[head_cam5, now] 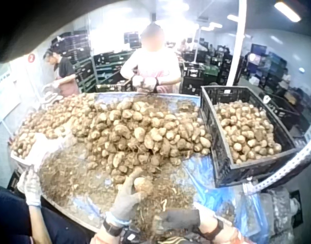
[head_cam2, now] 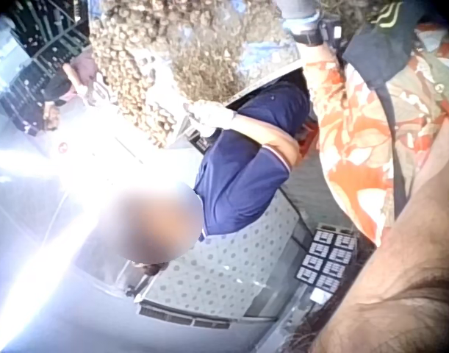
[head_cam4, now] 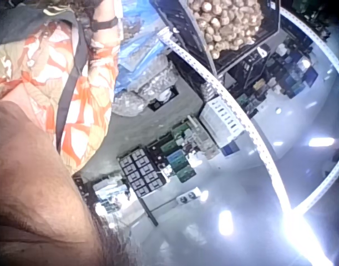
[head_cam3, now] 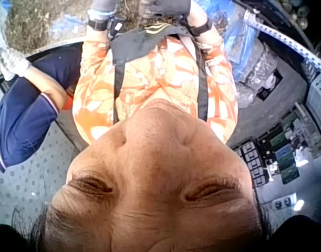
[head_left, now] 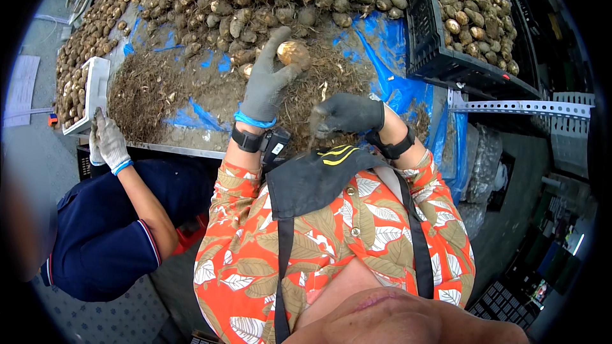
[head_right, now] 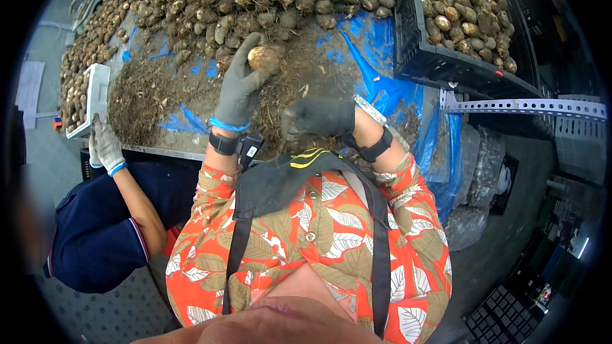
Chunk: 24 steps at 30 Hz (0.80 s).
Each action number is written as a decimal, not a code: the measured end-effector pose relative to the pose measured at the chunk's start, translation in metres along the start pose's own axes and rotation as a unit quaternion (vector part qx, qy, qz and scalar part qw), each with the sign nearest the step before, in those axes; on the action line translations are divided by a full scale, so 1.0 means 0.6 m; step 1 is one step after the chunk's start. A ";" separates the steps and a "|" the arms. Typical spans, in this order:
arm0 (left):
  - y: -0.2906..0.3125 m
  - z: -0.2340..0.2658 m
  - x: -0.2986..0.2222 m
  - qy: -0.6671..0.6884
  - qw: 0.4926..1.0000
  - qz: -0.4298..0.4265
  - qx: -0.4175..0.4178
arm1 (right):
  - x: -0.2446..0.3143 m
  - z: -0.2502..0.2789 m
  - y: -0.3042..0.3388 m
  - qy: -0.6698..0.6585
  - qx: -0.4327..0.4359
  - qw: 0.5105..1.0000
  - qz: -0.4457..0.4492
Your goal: The person cleans small tubers by hand, removing soil and dry outer layers while standing at a processing table.
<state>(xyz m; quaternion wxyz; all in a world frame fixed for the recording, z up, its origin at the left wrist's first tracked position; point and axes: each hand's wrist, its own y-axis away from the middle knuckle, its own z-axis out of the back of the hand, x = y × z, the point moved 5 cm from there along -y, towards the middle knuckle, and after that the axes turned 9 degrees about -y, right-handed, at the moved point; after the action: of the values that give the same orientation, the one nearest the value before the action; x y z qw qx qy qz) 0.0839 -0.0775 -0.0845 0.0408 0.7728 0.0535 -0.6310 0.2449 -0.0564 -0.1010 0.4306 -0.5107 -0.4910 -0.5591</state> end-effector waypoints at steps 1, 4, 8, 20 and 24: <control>0.000 -0.008 -0.008 0.006 0.999 -0.030 -0.016 | -0.027 0.012 0.012 0.079 -0.018 0.994 -0.075; -0.005 -0.018 -0.017 -0.010 0.997 -0.069 -0.032 | 0.028 0.050 0.034 0.227 -0.144 0.962 -0.040; 0.008 -0.010 -0.029 -0.085 0.996 -0.018 0.032 | 0.080 0.055 0.010 0.174 -0.258 0.950 -0.030; 0.054 0.083 -0.010 -0.361 0.898 -0.015 0.251 | -0.028 0.006 -0.099 0.117 -0.117 0.986 -0.030; 0.067 0.088 -0.030 -0.332 0.900 -0.020 0.282 | 0.013 -0.013 -0.127 0.154 -0.160 0.974 0.052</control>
<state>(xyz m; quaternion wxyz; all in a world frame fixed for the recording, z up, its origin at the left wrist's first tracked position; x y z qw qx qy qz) 0.0342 -0.1246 -0.0778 -0.1763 0.4965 -0.1281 -0.8403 0.1682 -0.0528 -0.1017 0.4424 -0.5058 -0.2958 -0.6789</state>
